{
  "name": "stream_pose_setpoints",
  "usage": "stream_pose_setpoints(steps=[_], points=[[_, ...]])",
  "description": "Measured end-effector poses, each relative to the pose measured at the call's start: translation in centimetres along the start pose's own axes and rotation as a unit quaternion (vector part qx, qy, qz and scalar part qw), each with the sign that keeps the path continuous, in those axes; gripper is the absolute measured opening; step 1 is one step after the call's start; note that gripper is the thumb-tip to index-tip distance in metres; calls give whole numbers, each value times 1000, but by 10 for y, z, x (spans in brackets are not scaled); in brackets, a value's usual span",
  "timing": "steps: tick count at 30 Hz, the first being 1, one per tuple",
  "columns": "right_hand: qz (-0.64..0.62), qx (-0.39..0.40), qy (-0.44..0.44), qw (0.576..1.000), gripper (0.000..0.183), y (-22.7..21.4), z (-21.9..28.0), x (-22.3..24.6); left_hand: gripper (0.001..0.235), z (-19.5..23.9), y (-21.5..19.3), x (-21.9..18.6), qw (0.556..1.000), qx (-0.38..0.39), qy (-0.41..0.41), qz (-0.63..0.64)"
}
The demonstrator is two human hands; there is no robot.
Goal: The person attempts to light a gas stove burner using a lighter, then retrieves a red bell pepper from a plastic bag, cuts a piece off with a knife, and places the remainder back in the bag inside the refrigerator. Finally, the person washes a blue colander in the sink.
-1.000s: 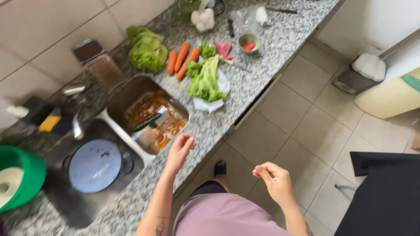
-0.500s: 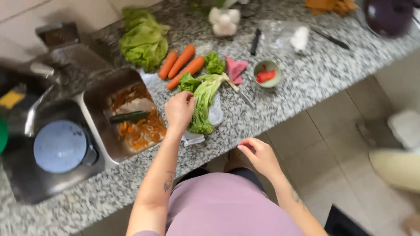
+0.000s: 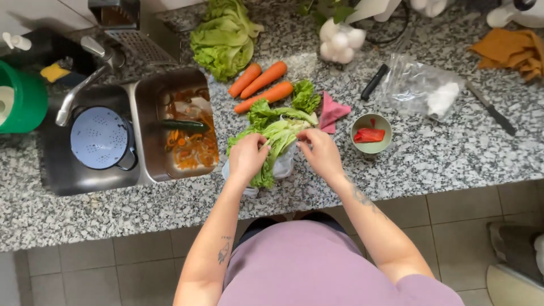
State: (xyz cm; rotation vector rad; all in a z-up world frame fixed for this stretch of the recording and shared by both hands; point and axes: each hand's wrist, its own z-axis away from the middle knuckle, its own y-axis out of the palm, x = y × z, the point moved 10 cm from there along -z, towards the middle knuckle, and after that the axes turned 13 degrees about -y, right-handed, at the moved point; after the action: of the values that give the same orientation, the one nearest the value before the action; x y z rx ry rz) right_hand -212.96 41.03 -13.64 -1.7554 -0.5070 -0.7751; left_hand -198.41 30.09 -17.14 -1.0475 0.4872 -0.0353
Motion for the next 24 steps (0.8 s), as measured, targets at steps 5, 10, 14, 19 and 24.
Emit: stream_pose_setpoints(steps=[5, 10, 14, 19, 24], points=[[-9, -11, -8, 1000, 27, 10, -16, 18, 26, 6, -25, -3, 989, 95, -63, 98], [-4, -10, -69, 998, 27, 26, -33, 21, 26, 6, -30, -14, 986, 122, -38, 112], [14, 59, -145, 988, 25, 41, -48, 35, 26, 10, -52, -39, 992, 113, 25, 54], [-66, 79, -121, 987, 19, 41, -66, 34, 31, 7, -66, -52, 960, -170, 192, -112], [-217, -39, 68, 973, 13, 37, -77, -14, 30, 45, -108, -65, 864, -428, 252, -81]])
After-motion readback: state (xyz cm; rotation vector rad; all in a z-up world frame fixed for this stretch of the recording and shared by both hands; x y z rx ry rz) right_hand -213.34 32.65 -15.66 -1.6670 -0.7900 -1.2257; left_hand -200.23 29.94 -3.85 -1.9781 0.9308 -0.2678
